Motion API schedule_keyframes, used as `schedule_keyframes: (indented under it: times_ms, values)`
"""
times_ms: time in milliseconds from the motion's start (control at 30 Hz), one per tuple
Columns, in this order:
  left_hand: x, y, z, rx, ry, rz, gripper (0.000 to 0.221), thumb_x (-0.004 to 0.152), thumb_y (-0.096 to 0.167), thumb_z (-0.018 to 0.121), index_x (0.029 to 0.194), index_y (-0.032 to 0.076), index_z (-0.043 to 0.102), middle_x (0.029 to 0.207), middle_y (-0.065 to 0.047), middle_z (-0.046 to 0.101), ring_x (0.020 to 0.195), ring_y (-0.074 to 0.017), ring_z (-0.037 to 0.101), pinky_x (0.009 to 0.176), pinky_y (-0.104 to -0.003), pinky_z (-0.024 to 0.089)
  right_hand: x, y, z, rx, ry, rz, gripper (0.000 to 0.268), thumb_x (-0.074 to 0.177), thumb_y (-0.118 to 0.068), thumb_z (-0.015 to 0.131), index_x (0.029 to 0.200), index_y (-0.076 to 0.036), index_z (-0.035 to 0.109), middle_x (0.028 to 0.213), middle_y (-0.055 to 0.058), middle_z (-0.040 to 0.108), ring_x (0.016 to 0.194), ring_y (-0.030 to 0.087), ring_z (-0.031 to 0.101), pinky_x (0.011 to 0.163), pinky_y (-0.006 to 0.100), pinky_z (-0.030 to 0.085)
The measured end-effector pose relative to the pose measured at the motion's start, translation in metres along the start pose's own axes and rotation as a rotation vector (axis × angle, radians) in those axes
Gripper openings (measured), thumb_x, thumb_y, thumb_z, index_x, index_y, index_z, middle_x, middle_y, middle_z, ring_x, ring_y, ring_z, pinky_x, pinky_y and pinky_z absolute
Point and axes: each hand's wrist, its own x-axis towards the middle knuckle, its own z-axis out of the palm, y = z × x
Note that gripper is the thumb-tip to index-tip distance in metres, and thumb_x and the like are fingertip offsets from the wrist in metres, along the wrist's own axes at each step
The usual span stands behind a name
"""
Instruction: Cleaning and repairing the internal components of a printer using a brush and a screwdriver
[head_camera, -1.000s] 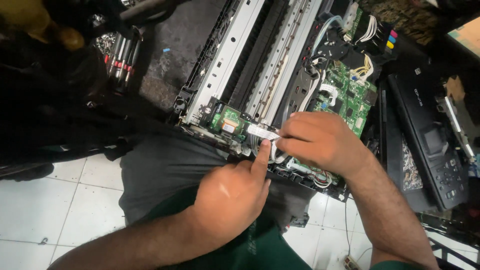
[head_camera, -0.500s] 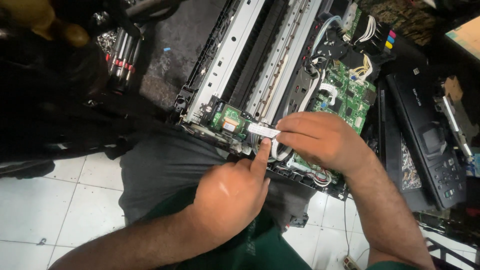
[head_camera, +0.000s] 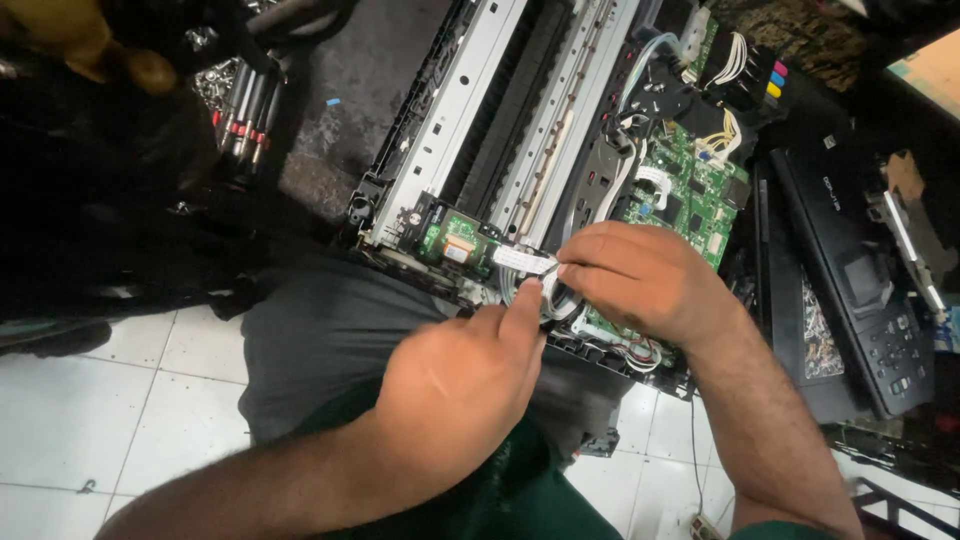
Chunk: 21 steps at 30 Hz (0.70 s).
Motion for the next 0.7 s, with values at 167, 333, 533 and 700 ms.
schedule_keyframes:
  times_ms: [167,333,533,700]
  values:
    - [0.03,0.002,-0.017,0.203,0.036,0.075,0.027,0.077,0.013,0.068,0.103,0.017,0.062,0.065,0.005,0.056,0.042,-0.0154,0.058,0.035,-0.032,0.039,0.006,-0.002,-0.005,0.055,-0.026,0.006,0.018,0.103,-0.002,0.051,0.091,0.009,0.06,0.094,0.024,0.062,0.083,0.041,0.063,0.072,0.046,0.056]
    - [0.039,0.004,0.007,0.314,0.034,0.005,0.017,0.077,0.012,0.067,0.08,0.025,0.057,0.061,0.008,0.053,0.044,-0.0135,0.058,0.034,-0.028,0.035,0.011,-0.003,-0.008,0.103,-0.034,0.022,0.031,0.106,-0.007,0.036,0.083,0.006,0.052,0.091,0.021,0.056,0.079,0.038,0.057,0.066,0.043,0.049]
    - [0.052,-0.004,0.004,0.012,-0.228,-0.09,0.012,0.08,0.006,0.065,0.083,0.017,0.06,0.066,-0.002,0.064,0.053,-0.0303,0.068,0.039,-0.044,0.05,0.004,0.005,-0.004,0.169,0.051,0.022,0.025,0.103,0.0,0.037,0.086,0.006,0.054,0.093,0.023,0.058,0.078,0.04,0.057,0.07,0.046,0.052]
    - [0.057,-0.006,0.008,0.002,-0.251,-0.092,0.011,0.083,0.007,0.061,0.085,0.018,0.058,0.07,-0.002,0.064,0.055,-0.0353,0.066,0.045,-0.049,0.051,-0.016,0.014,0.001,0.205,0.014,0.097,0.028,0.079,0.027,0.054,0.098,0.007,0.061,0.101,0.018,0.061,0.087,0.034,0.06,0.075,0.045,0.052]
